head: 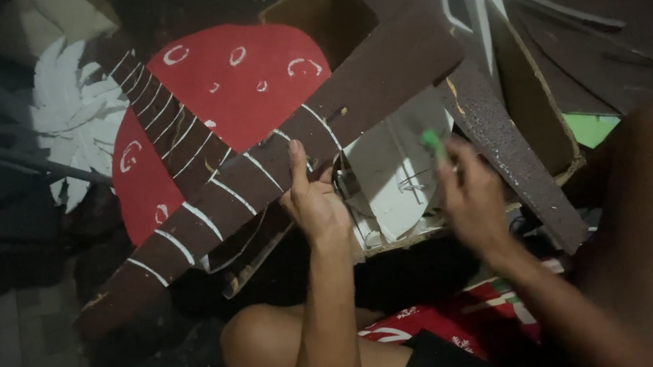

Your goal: Cutting shapes out of cardboard using a utility knife for a craft project.

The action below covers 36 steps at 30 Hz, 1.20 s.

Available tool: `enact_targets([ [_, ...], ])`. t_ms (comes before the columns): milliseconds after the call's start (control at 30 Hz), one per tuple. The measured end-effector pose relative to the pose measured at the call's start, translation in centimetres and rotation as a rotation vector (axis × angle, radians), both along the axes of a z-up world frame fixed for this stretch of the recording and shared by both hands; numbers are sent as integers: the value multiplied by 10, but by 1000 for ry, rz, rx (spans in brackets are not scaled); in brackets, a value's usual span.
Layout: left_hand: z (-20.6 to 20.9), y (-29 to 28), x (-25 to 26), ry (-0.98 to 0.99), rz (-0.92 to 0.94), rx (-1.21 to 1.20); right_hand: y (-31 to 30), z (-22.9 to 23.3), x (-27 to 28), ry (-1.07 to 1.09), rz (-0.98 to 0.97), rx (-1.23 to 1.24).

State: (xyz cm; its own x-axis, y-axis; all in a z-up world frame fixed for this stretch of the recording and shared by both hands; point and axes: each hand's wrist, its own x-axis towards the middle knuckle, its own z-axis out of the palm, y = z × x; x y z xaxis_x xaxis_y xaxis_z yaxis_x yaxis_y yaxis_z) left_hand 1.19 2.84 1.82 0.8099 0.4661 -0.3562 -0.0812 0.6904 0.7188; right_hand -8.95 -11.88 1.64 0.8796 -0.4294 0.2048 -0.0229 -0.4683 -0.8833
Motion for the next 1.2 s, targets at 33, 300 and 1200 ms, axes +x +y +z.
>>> enact_targets([
  [33,-3,2,0,-1,2,-1,-6,-1,8,-1,2,-1],
  [300,-8,28,8,-103,-199,113,-84,61,56,-37,-107,-155],
  [1200,-4,1,-23,-457,-1109,1571,-182,-3,53,224,-38,502],
])
